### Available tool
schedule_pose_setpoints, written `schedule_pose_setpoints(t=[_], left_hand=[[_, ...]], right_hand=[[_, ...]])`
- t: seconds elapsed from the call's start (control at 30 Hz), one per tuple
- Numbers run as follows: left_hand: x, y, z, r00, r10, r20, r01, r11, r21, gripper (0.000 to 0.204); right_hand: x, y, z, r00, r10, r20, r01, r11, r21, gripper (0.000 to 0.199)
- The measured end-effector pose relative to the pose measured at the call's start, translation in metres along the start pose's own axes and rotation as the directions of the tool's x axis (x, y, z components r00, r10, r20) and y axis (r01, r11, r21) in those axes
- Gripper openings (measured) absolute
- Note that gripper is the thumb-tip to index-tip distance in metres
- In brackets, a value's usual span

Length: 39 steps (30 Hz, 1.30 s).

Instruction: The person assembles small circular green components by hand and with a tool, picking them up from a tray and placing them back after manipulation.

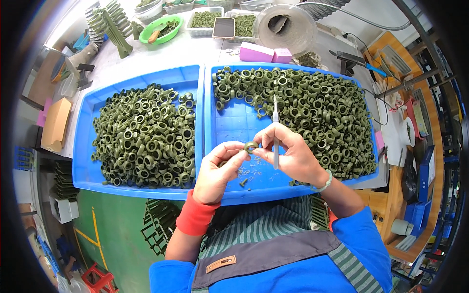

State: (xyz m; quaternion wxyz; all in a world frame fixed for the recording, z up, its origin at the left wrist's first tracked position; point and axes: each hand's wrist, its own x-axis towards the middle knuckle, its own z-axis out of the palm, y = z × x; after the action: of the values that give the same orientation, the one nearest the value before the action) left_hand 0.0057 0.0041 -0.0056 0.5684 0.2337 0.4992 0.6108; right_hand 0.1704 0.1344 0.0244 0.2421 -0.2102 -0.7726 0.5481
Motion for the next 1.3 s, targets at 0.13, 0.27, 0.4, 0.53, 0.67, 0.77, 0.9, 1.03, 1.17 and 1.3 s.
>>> schedule_pose_setpoints(t=[0.13, 0.27, 0.4, 0.53, 0.67, 0.77, 0.9, 1.03, 1.17, 1.3], left_hand=[[0.0, 0.004, 0.002, 0.984, -0.175, 0.027, 0.174, 0.93, -0.323, 0.024], [-0.002, 0.003, 0.003, 0.998, -0.06, -0.009, 0.056, 0.971, -0.232, 0.019], [-0.004, 0.002, 0.003, 0.956, 0.272, -0.107, -0.255, 0.955, 0.155, 0.014], [-0.005, 0.005, 0.001, 0.913, 0.396, -0.095, -0.345, 0.876, 0.339, 0.012], [-0.005, 0.005, 0.0, 0.862, 0.501, -0.077, -0.434, 0.807, 0.4, 0.011], [-0.004, 0.003, -0.005, 0.797, 0.603, -0.03, -0.521, 0.712, 0.47, 0.011], [-0.003, 0.001, -0.011, 0.769, 0.64, 0.006, -0.552, 0.659, 0.512, 0.013], [-0.003, 0.01, -0.016, 0.983, 0.153, -0.103, -0.171, 0.966, -0.195, 0.033], [0.0, 0.012, -0.019, 0.999, 0.025, -0.03, -0.037, 0.868, -0.494, 0.035], [0.003, 0.011, -0.016, 1.0, 0.0, -0.024, -0.014, 0.819, -0.573, 0.028]], right_hand=[[0.004, 0.005, -0.001, 0.95, -0.31, -0.028, 0.303, 0.941, -0.151, 0.021], [0.005, 0.002, 0.0, 0.912, -0.41, 0.011, 0.398, 0.879, -0.26, 0.023], [0.018, 0.016, -0.008, 0.953, -0.292, -0.083, 0.245, 0.901, -0.358, 0.022], [0.047, 0.075, -0.031, 0.979, -0.201, 0.019, 0.153, 0.678, -0.719, 0.016], [0.056, 0.097, -0.032, 0.946, -0.263, 0.187, 0.29, 0.441, -0.849, 0.021], [0.056, 0.09, -0.026, 0.968, -0.156, 0.197, 0.248, 0.465, -0.85, 0.021], [0.053, 0.094, -0.024, 0.985, -0.118, 0.127, 0.171, 0.535, -0.828, 0.022], [0.054, 0.084, -0.026, 0.997, -0.059, 0.052, 0.078, 0.67, -0.738, 0.026], [0.063, 0.094, -0.021, 0.988, -0.135, 0.073, 0.146, 0.691, -0.708, 0.032], [0.066, 0.098, -0.017, 0.985, -0.151, 0.077, 0.158, 0.646, -0.747, 0.028]])
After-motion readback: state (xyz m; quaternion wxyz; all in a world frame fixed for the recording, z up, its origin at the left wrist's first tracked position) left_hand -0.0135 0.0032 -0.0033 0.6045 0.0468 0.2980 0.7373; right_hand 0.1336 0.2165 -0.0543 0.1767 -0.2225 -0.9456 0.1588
